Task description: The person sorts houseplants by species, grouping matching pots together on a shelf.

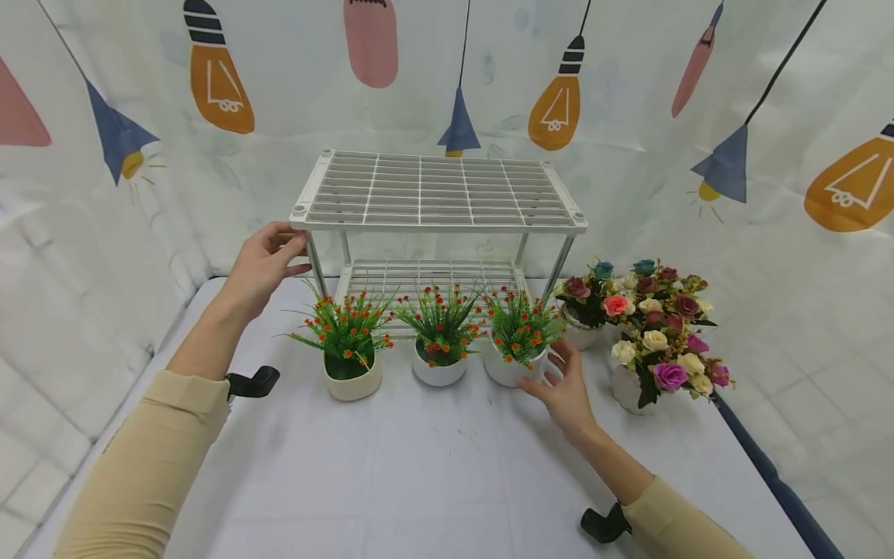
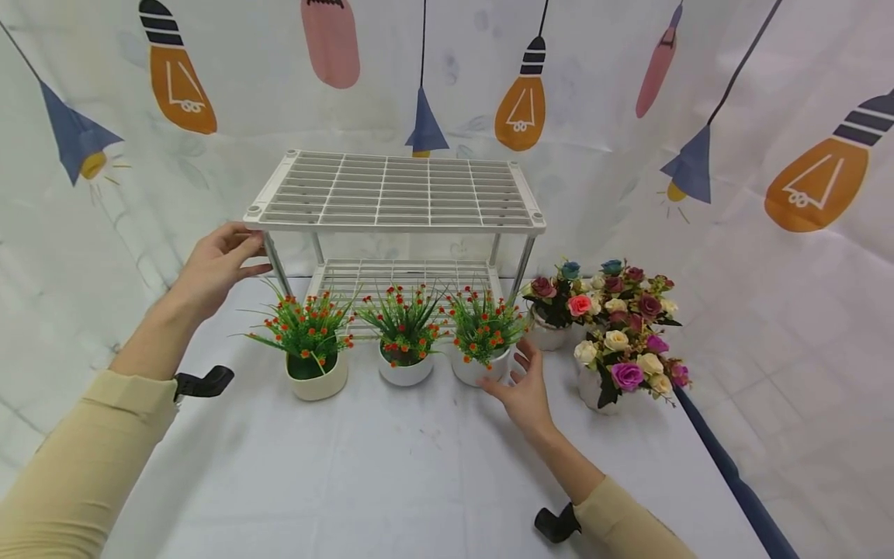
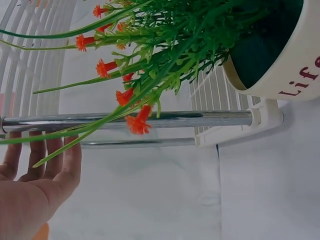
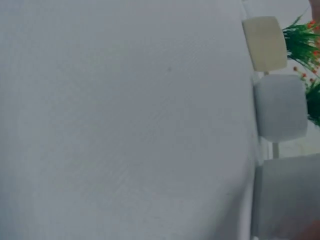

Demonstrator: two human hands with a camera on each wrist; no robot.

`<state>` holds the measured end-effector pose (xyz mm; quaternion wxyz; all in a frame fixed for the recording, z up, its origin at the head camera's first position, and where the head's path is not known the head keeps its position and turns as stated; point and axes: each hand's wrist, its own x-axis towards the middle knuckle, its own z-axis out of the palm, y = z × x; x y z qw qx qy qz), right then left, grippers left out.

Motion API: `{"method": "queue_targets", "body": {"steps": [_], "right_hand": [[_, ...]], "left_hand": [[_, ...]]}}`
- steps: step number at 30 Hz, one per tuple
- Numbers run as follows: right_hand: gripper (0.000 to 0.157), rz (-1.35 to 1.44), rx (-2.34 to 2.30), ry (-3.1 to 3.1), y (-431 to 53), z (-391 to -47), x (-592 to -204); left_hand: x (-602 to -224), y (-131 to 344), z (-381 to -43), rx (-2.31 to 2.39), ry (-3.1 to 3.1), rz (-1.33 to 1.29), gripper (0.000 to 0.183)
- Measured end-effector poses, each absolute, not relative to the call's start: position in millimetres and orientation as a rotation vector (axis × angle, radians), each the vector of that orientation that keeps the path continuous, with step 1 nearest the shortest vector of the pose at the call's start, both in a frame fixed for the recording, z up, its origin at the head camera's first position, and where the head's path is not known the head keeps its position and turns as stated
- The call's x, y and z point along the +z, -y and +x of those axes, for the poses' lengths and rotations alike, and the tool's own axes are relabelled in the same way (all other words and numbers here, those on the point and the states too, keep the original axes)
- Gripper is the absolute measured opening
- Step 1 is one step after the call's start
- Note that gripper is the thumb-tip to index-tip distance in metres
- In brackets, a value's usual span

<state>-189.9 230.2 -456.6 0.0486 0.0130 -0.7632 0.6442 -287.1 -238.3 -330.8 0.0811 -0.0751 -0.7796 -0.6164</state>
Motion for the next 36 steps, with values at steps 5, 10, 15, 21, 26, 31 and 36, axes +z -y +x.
{"method": "queue_targets", "body": {"steps": [5,10,15,21,26,31,36], "right_hand": [[0.097,0.094,2.009,2.277,-225,-203,-471],[0.101,0.088,1.968,2.284,-219,-213,-477],[0.106,0.062,1.913,2.285,-213,-221,-480],[0.108,0.086,1.977,2.188,-208,-228,-481],[0.105,0.048,1.962,2.192,-209,-229,-481],[0.104,0.05,1.957,2.195,-210,-227,-479],[0.104,0.058,1.923,2.228,-213,-224,-479]], "left_hand": [[-332,238,-288,-1.832,2.337,-0.206,0.035],[-333,240,-289,-1.831,2.343,-0.193,0.037],[-332,240,-290,-1.833,2.35,-0.187,0.04],[-332,238,-289,-1.846,2.351,-0.179,0.04],[-332,237,-290,-1.857,2.351,-0.174,0.042],[-330,236,-288,-1.868,2.353,-0.171,0.041],[-332,237,-288,-1.858,2.364,-0.176,0.041]]}}
